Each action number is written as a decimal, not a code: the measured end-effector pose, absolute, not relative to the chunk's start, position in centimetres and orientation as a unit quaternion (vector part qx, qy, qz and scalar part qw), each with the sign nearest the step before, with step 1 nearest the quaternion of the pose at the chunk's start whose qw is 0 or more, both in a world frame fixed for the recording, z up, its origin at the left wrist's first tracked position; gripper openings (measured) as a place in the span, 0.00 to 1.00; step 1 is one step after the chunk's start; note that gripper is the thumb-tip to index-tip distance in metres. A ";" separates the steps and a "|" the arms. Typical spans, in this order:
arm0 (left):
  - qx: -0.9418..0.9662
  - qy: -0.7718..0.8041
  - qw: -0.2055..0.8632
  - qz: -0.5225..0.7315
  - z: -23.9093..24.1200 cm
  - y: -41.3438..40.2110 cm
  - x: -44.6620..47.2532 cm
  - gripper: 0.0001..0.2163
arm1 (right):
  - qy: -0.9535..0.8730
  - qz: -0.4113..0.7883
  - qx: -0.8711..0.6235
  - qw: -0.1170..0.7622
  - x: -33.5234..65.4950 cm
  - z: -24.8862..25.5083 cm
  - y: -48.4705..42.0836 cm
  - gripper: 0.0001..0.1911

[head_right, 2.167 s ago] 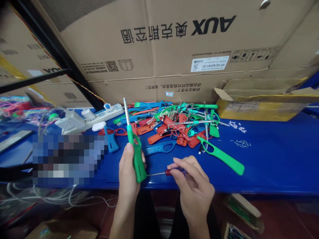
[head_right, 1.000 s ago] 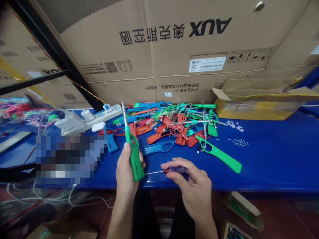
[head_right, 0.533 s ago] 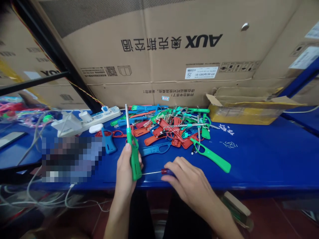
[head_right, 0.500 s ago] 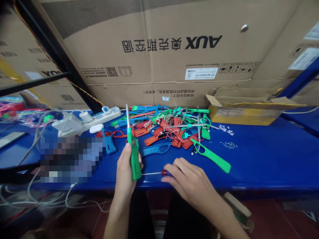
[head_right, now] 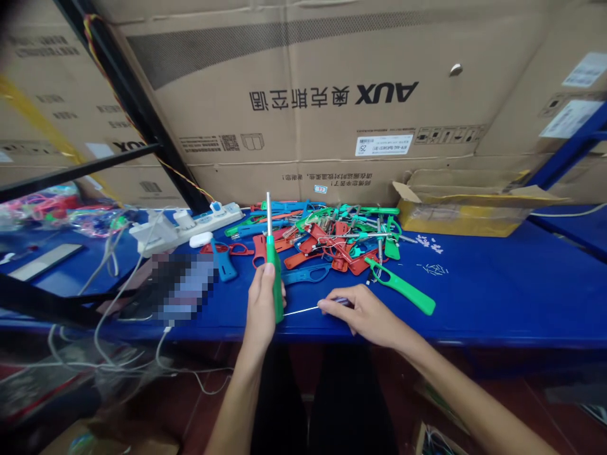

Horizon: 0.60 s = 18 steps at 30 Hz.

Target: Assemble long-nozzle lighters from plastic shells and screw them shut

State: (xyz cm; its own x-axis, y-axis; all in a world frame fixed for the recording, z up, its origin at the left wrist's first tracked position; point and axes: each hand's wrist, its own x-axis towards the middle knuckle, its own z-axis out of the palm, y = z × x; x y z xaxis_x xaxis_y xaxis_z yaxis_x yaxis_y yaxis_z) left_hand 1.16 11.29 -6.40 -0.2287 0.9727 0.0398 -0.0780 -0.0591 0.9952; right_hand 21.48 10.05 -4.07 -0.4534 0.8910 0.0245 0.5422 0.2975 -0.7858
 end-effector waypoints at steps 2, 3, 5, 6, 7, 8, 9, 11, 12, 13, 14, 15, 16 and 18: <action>0.426 0.521 0.440 0.595 -6.5 11.3 1.1 0.19 | -0.814 0.281 -0.421 0.287 21.5 -4.8 10.1 0.19; 0.424 0.521 0.437 0.598 -6.5 11.3 1.1 0.19 | -0.837 0.217 -0.393 0.312 21.5 -5.2 10.0 0.18; 0.422 0.518 0.437 0.602 -6.4 11.3 1.1 0.20 | -0.870 0.102 -0.351 0.331 21.6 -6.1 9.6 0.18; 0.422 0.516 0.440 0.602 -6.4 11.3 1.1 0.20 | -0.879 0.066 -0.341 0.326 21.6 -6.4 9.4 0.17; 0.422 0.513 0.444 0.601 -6.3 11.3 1.1 0.20 | -0.886 0.045 -0.337 0.316 21.6 -6.6 9.1 0.17; 0.421 0.511 0.448 0.600 -6.3 11.3 1.1 0.21 | -0.890 0.041 -0.336 0.304 21.6 -6.7 8.9 0.17; 0.422 0.509 0.452 0.599 -6.2 11.3 1.1 0.21 | -0.893 0.051 -0.338 0.293 21.5 -6.7 8.8 0.17; 0.424 0.507 0.456 0.597 -6.2 11.3 1.1 0.21 | -0.890 0.089 -0.348 0.280 21.2 -6.3 8.8 0.18; 0.427 0.506 0.456 0.595 -6.2 11.3 1.1 0.22 | -0.887 0.110 -0.355 0.276 21.1 -6.1 8.9 0.18; 0.430 0.505 0.456 0.594 -6.2 11.3 1.1 0.22 | -0.883 0.132 -0.360 0.269 20.9 -5.8 9.1 0.19; 0.433 0.504 0.455 0.593 -6.3 11.3 1.1 0.21 | -0.880 0.153 -0.365 0.263 20.8 -5.5 9.4 0.19; 0.434 0.503 0.454 0.594 -6.3 11.2 1.1 0.21 | -0.878 0.171 -0.366 0.255 20.7 -5.2 9.7 0.19; 0.433 0.502 0.453 0.596 -6.3 11.2 1.2 0.20 | -0.878 0.184 -0.366 0.248 20.7 -5.0 10.0 0.20; 0.418 0.506 0.451 0.605 -6.3 11.0 1.3 0.19 | -0.872 0.221 -0.370 0.233 20.7 -4.6 10.5 0.21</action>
State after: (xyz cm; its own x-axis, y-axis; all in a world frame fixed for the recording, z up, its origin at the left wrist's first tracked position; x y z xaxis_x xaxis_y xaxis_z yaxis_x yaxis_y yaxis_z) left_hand 1.29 11.04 -6.28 -0.2434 0.9686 0.0497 -0.1212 -0.0812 0.9893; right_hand 20.67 10.46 -4.63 -0.6179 0.7479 0.2425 0.5422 0.6287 -0.5575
